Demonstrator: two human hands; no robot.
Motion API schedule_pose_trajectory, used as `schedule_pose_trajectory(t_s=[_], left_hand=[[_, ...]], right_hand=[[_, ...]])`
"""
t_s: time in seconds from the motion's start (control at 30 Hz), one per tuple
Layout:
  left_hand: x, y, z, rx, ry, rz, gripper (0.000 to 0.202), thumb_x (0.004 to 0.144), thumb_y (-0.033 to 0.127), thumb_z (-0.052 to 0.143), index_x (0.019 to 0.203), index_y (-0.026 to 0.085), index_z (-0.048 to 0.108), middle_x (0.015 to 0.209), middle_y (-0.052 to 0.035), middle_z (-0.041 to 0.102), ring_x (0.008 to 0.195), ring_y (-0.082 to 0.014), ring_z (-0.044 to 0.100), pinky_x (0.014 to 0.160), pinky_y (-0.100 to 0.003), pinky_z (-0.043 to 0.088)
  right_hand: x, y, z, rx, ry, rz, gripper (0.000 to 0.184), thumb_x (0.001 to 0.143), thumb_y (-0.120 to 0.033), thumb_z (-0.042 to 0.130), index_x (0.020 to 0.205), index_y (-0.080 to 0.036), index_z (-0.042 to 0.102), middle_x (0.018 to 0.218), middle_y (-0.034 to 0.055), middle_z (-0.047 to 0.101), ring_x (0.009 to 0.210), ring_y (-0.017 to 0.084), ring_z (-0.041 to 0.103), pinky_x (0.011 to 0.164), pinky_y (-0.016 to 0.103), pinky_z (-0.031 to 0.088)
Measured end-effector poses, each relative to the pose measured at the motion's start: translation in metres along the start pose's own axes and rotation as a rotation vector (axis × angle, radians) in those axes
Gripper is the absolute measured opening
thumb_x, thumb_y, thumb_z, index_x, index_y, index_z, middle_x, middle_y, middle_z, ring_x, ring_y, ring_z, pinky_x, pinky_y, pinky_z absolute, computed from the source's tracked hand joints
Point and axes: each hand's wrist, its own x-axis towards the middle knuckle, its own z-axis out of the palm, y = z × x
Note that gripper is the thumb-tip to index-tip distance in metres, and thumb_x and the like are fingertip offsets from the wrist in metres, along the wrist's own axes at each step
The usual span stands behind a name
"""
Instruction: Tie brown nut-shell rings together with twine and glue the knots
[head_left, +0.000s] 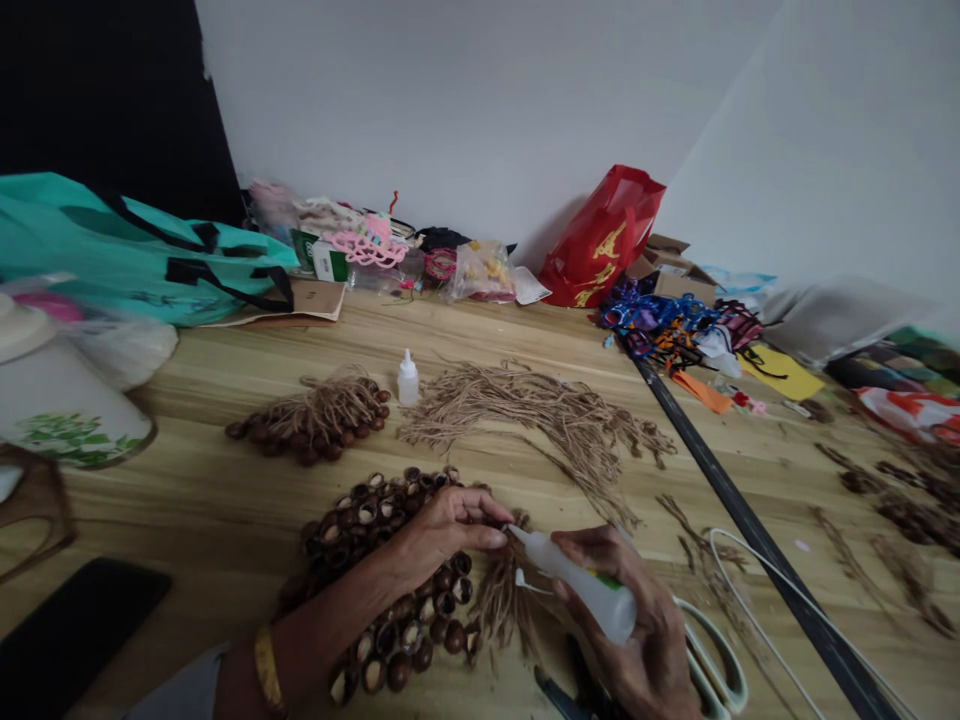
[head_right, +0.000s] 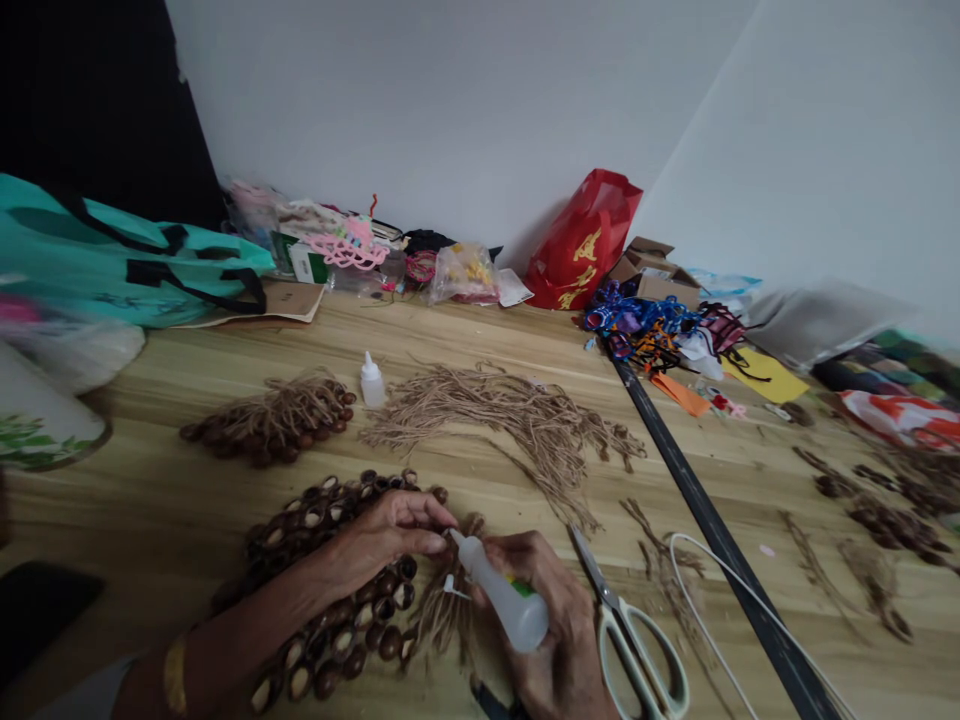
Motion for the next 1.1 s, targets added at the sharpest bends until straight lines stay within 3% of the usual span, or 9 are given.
schedule_pose_trajectory(t_s=[0.87,1.1], left_hand=[[0.0007,0.0006,-0.0006,0.022,0.006,-0.019,0.021,0.056,0.018,0.082,0.075,0.013,0.074,0.068,-0.0022,0.070,0.062,-0.0118,0.059,0.064,-0.022,0.043],[-0.0010,0.0037,0.0006,-0.044,0.014,-0.022,0.025,0.056,0.020,0.083,0.078,0.013,0.073,0.071,-0.0024,0.069,0.065,-0.0123,0.060,0.065,-0.022,0.043]], right_hand=[[-0.0002,-0.0015,-0.0018,0.020,-0.017,-0.003,0.015,0.085,-0.018,0.062,0.099,-0.024,0.060,0.090,0.0061,0.065,0.079,0.021,0.065,0.064,0.029,0.052],[0.0045,0.0026,-0.0041,0.150,-0.004,0.052,0.018,0.083,-0.024,0.065,0.101,-0.025,0.062,0.094,0.0053,0.066,0.087,0.022,0.063,0.073,0.031,0.052]])
